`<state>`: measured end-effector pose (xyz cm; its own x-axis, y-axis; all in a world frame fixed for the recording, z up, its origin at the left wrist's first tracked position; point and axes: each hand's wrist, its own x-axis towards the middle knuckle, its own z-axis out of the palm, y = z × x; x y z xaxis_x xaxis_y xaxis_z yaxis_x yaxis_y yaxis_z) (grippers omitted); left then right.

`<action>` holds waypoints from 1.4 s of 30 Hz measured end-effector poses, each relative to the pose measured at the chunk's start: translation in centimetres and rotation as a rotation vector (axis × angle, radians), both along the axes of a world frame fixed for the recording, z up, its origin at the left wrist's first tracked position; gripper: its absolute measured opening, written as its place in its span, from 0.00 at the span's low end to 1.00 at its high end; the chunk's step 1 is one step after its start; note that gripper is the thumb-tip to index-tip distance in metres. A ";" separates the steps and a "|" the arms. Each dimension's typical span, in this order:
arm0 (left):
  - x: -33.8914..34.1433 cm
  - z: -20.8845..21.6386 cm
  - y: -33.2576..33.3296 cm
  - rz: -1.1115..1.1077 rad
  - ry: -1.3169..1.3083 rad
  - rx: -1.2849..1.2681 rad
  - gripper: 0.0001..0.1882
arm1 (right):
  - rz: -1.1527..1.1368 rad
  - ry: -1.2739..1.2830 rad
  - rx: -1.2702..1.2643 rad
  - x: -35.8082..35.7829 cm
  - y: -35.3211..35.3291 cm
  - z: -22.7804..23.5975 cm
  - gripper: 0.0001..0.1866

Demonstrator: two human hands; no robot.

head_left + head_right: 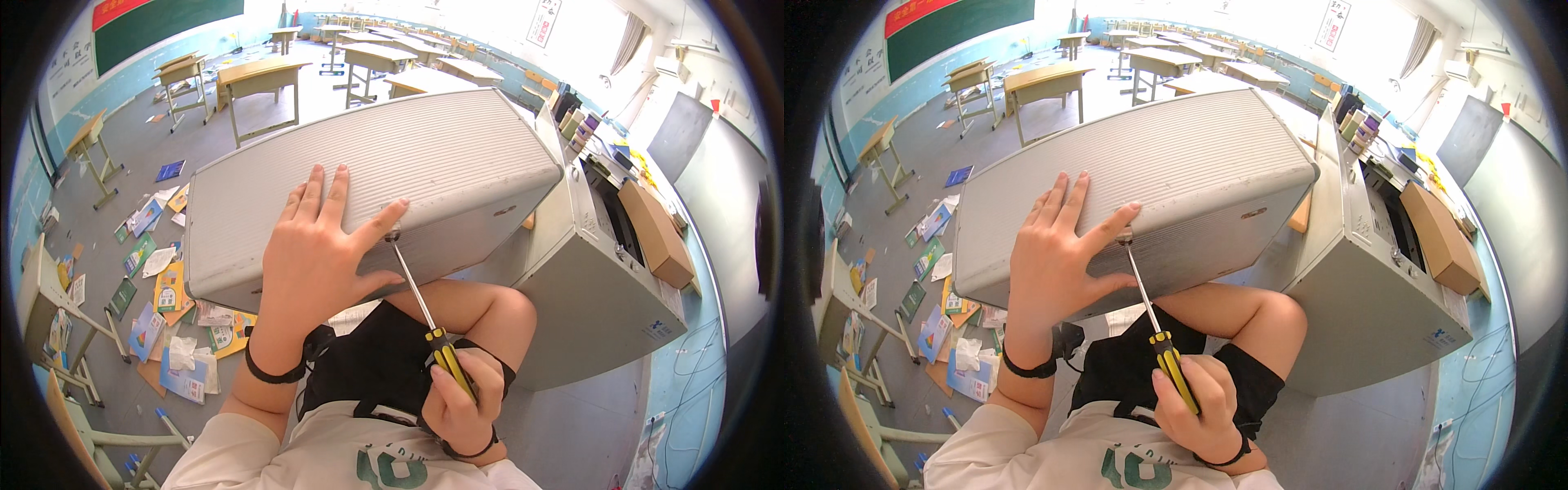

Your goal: The person uses a screwdriver to remove screws from the casing and internal components of a large electronic charging cabinet.

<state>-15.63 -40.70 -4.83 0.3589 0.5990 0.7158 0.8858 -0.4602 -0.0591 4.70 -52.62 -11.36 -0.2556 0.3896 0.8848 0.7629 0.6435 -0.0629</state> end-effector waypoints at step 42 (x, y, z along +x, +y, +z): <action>0.4 -1.9 1.8 -0.018 -0.121 0.295 0.25 | 0.047 0.116 -0.013 0.1 0.8 -1.2 0.17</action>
<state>-15.24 -38.95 -6.73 0.2693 0.3538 0.8957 0.8865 -0.4544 -0.0871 4.83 -51.80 -12.57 -0.1703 0.3909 0.9046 0.7187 0.6772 -0.1573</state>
